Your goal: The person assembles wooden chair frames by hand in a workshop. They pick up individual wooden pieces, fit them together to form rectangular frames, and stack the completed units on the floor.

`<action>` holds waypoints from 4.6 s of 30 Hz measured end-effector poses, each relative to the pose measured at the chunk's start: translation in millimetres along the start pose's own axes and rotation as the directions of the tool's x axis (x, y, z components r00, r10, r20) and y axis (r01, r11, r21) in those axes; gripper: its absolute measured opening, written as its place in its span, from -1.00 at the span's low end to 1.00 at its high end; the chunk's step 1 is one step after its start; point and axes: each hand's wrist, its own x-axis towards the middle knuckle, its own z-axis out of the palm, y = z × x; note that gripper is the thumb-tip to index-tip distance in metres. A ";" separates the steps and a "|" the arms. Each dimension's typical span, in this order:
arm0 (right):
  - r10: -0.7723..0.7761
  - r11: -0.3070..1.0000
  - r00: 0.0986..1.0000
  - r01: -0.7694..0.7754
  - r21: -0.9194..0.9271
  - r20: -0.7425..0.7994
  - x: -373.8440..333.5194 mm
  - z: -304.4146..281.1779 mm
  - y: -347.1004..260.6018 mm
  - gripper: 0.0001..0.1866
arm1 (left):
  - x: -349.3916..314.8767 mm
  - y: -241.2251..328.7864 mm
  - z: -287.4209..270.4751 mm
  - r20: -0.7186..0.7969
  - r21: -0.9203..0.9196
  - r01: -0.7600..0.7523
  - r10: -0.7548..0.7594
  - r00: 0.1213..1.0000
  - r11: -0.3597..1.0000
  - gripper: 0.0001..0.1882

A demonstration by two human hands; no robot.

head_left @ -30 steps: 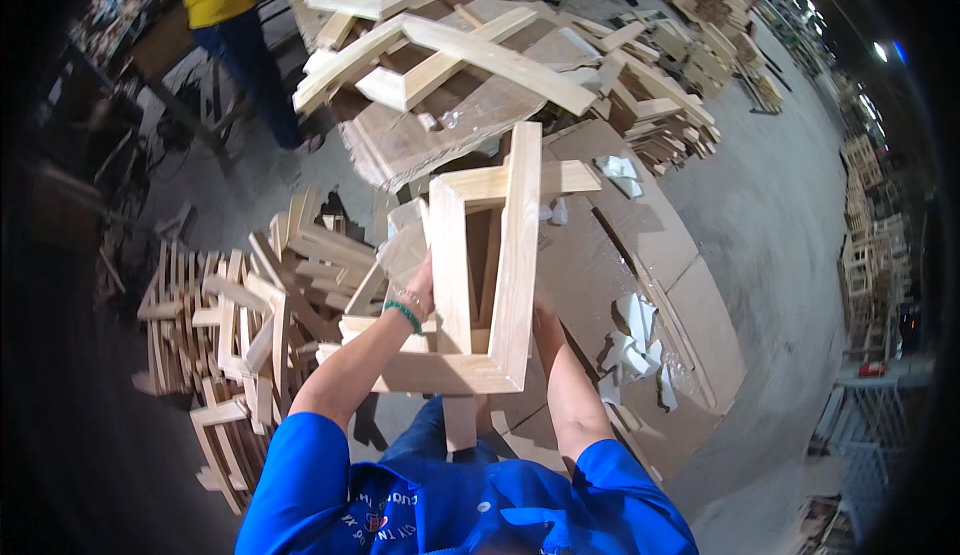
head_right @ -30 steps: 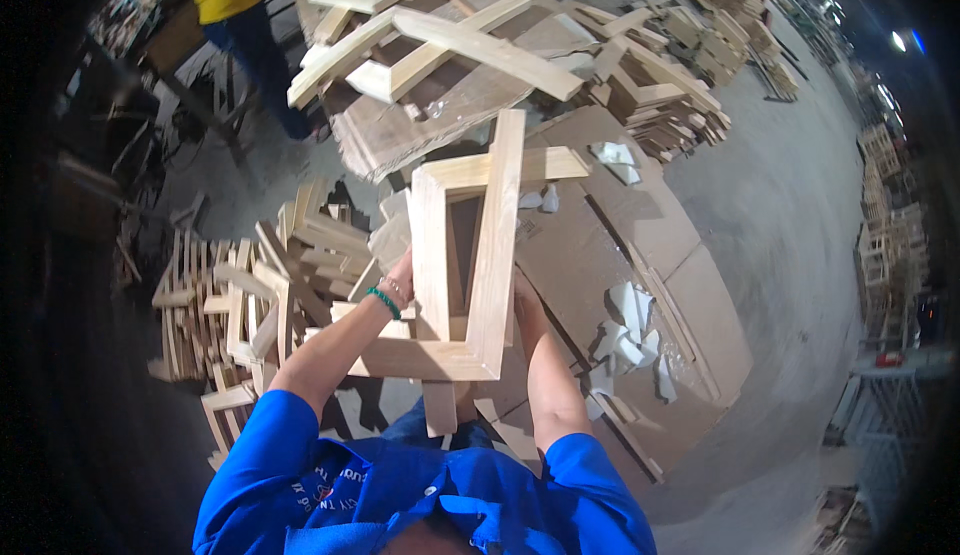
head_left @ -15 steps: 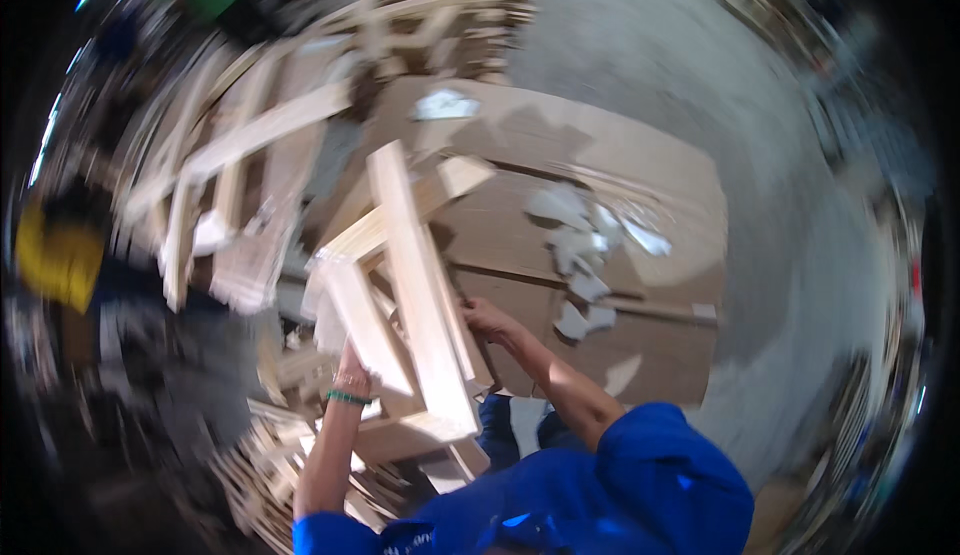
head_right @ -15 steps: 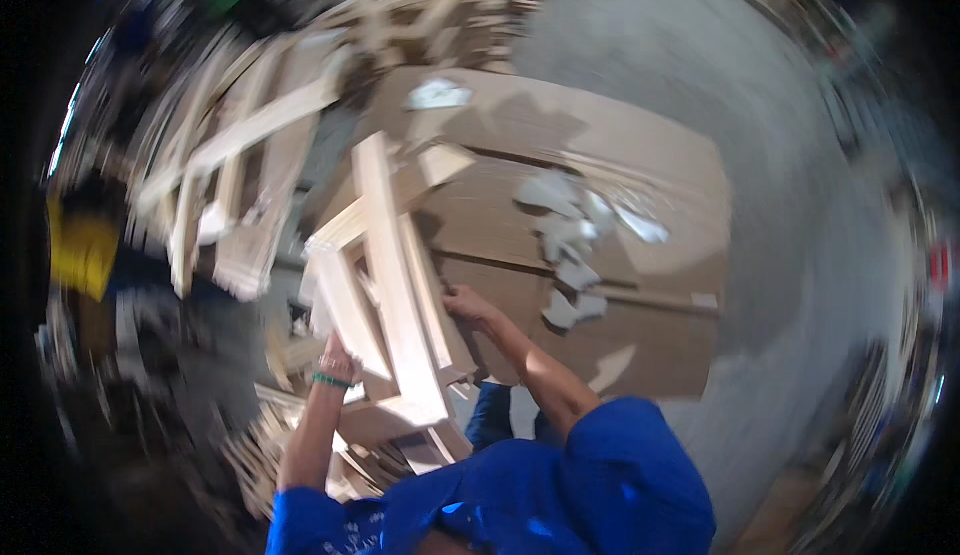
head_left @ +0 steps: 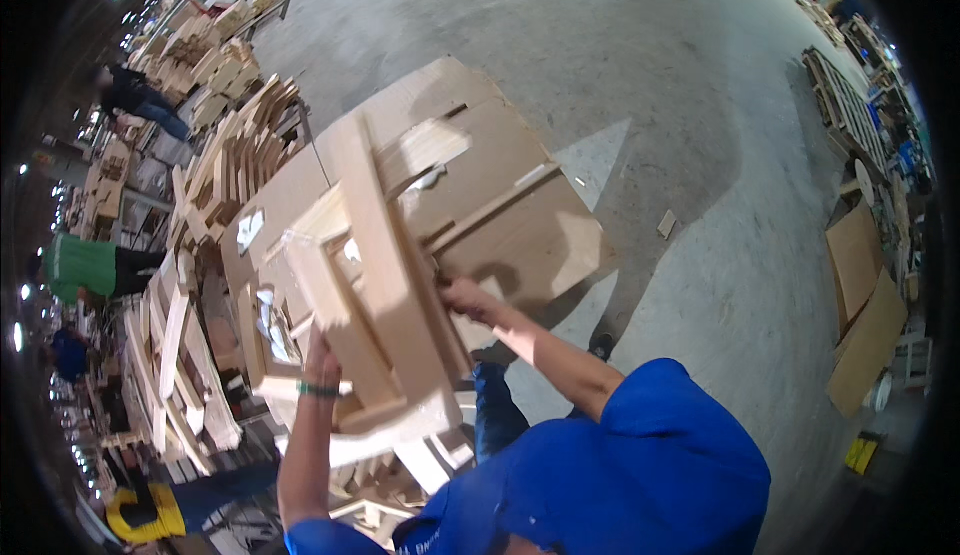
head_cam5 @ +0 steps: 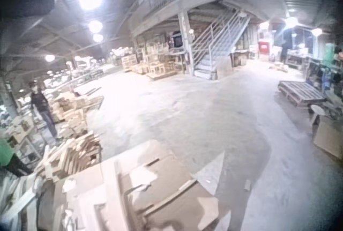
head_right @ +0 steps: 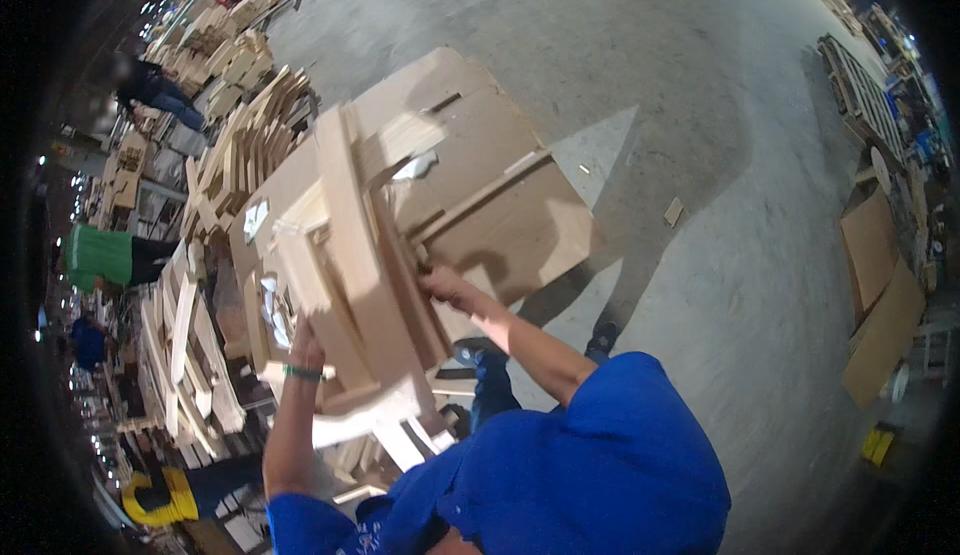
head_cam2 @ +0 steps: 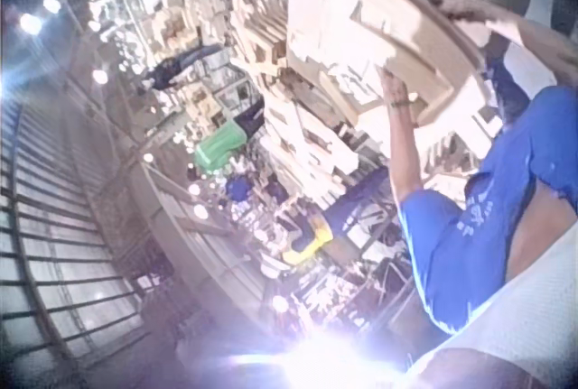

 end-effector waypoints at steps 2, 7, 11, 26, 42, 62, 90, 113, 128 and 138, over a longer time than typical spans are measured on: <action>0.004 0.997 1.000 -0.003 0.078 -0.013 -49.5 -46.5 -16.2 -0.59 | 14.3 -42.5 36.7 -0.038 0.205 -0.065 0.075 0.996 0.977 -0.59; -0.058 0.971 0.978 0.102 0.217 -0.201 -128.5 -198.0 -54.6 -0.69 | 112.8 -130.3 189.7 0.132 0.327 0.104 -0.155 0.979 0.939 -0.65; -0.080 0.961 0.934 0.165 0.224 -0.348 -177.4 -282.0 -71.5 -0.72 | 166.9 -195.9 268.8 0.225 0.428 0.115 -0.229 0.947 0.897 -0.71; -0.126 0.931 0.867 0.271 0.245 -0.482 -118.3 -461.2 -122.6 -0.64 | 351.9 -238.4 410.8 0.273 0.470 0.193 -0.350 0.896 0.861 -0.63; -0.054 0.973 0.997 0.066 0.220 -0.060 110.5 -614.3 -257.8 -0.76 | 503.8 -155.0 488.2 0.156 0.002 0.181 -0.180 0.971 0.983 -0.79; 0.324 0.923 0.875 -0.209 -0.323 0.361 449.2 -522.4 -432.7 -0.73 | 603.5 47.1 410.9 -0.083 -0.441 -0.190 0.170 0.982 0.877 -0.68; 0.727 0.687 0.144 -0.157 -0.709 0.672 659.1 -298.6 -466.0 -0.63 | 545.1 67.5 407.0 -0.918 -0.306 -0.895 0.150 0.368 0.325 -0.60; 0.667 0.745 0.225 -0.183 -0.642 0.710 849.7 -128.7 -486.4 -0.54 | 578.9 313.3 298.4 -0.775 -0.400 -0.873 0.407 0.484 0.278 -0.61; 0.659 0.751 0.350 -0.359 -0.554 0.666 1155.9 8.5 -581.9 -0.66 | 731.0 686.7 179.2 -0.553 -0.550 -0.755 0.522 0.650 0.358 -0.70; 0.676 0.732 0.419 -0.293 -0.615 0.606 1340.7 125.1 -596.0 -0.67 | 812.7 872.7 75.3 -0.596 -0.616 -0.754 0.492 0.634 0.226 -0.70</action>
